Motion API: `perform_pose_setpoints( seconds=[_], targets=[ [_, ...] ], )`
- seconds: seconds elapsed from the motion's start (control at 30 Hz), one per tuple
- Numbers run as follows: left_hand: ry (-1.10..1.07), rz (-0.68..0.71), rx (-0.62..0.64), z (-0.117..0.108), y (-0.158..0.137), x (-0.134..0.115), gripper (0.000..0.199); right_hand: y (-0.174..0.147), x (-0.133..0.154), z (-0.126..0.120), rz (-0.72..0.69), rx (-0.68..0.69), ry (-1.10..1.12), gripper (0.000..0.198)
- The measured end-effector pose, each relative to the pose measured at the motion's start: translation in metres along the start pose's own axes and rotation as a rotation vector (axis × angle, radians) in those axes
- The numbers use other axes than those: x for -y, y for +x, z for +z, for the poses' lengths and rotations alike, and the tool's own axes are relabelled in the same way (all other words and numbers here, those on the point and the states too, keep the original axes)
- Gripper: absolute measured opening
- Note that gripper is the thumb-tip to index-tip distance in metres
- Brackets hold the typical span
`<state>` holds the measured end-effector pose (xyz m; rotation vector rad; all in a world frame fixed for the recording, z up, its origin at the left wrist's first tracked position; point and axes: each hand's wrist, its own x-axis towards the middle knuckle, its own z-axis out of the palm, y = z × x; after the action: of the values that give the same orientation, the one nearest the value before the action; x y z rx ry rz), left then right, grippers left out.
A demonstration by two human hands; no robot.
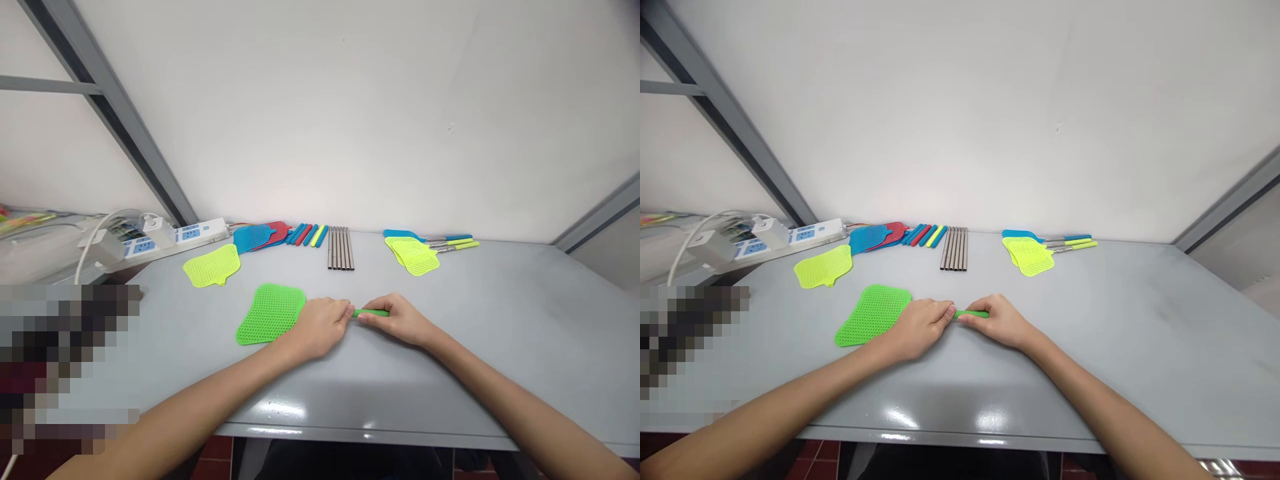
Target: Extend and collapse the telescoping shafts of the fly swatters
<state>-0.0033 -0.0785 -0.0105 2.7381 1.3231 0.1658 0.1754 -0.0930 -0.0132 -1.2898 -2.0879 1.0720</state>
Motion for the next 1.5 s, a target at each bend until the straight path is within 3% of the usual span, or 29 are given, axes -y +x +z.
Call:
perform_pose_setpoints(
  seconds=[0.13,0.53,0.9,1.5],
  targets=[
    [-0.022,0.029,-0.03,0.0,0.003,0.004,0.041,0.003,0.0,-0.002,0.094,0.023,0.108,0.04],
    [-0.203,0.152,-0.005,-0.013,0.001,0.013,0.038,0.002,0.005,-0.007,0.116,0.034,0.194,0.039],
    [-0.042,0.175,0.034,-0.02,0.0,0.016,0.036,-0.001,-0.002,-0.035,0.121,0.135,0.069,0.039],
    [0.02,0.205,0.065,-0.009,-0.006,-0.003,0.035,-0.005,-0.01,-0.037,0.158,0.228,0.338,0.032]
  ],
)
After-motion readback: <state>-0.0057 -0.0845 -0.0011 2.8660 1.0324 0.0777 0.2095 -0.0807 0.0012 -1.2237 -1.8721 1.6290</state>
